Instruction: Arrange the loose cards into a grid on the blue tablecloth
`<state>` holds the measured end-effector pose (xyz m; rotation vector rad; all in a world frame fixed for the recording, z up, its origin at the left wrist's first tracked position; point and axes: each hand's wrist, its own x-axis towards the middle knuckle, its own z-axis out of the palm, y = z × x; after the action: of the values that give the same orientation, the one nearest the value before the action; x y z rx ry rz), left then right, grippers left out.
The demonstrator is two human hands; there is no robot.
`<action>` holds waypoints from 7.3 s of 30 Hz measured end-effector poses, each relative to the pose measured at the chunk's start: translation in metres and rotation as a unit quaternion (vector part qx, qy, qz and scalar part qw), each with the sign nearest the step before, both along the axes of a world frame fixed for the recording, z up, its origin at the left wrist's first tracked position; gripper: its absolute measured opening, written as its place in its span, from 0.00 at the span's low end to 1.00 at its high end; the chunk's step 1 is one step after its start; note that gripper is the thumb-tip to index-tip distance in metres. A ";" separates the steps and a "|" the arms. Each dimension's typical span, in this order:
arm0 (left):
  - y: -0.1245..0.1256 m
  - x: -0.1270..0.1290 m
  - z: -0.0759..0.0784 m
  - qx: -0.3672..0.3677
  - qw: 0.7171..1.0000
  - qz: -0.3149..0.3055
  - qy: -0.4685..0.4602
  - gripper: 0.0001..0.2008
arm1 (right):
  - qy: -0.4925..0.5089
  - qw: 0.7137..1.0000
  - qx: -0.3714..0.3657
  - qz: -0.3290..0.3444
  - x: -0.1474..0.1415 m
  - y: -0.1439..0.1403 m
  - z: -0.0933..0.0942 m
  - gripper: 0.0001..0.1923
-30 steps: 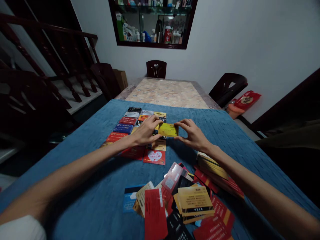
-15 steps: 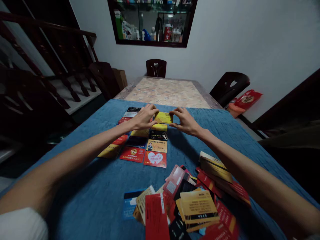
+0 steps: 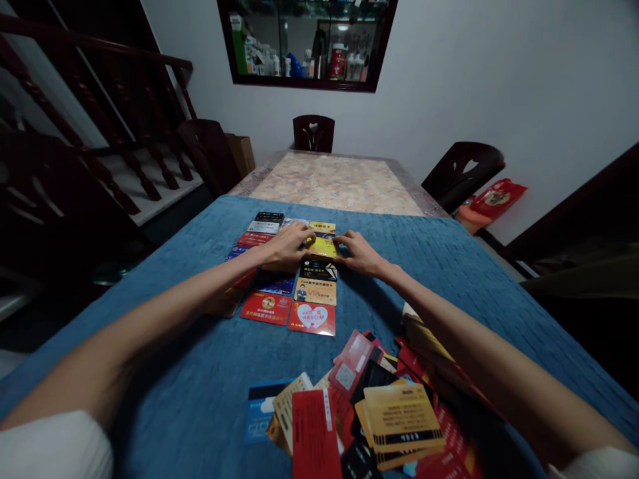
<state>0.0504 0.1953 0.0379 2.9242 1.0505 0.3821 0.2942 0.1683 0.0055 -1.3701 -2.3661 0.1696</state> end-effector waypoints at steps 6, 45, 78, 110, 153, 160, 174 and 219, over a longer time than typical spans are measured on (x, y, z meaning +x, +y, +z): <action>0.004 0.001 -0.006 -0.033 0.999 0.014 0.033 0.14 | -0.008 0.999 -0.037 -0.016 -0.003 0.001 -0.001 0.24; -0.036 0.002 -0.004 0.027 0.999 0.020 0.032 0.14 | 0.025 0.999 -0.018 -0.020 -0.005 -0.032 0.010 0.19; -0.219 -0.027 -0.021 -0.033 0.988 -0.012 -0.150 0.13 | -0.032 0.962 -0.069 0.263 -0.055 -0.248 0.039 0.22; -0.251 -0.027 0.004 -0.013 0.998 -0.052 0.042 0.17 | -0.039 0.989 0.021 0.141 -0.045 -0.244 0.015 0.19; -0.205 -0.060 0.013 -0.231 0.963 -0.100 -0.097 0.11 | 0.085 0.982 0.157 0.064 -0.053 -0.235 -0.002 0.14; -0.208 -0.059 0.017 -0.211 0.970 -0.095 -0.081 0.11 | 0.060 0.985 0.153 0.056 -0.054 -0.236 0.000 0.15; -0.212 -0.060 0.020 -0.191 0.975 -0.057 -0.094 0.05 | 0.074 0.981 0.166 0.065 -0.054 -0.237 -0.001 0.14; -0.210 -0.061 0.019 0.048 0.986 -0.083 -0.138 0.20 | -0.014 0.947 0.320 -0.012 -0.057 -0.238 0.010 0.23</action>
<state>-0.0111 -0.0150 0.0567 2.8973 0.7675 0.8221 0.2371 -0.0692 0.0152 -1.0734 -2.1331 -0.5812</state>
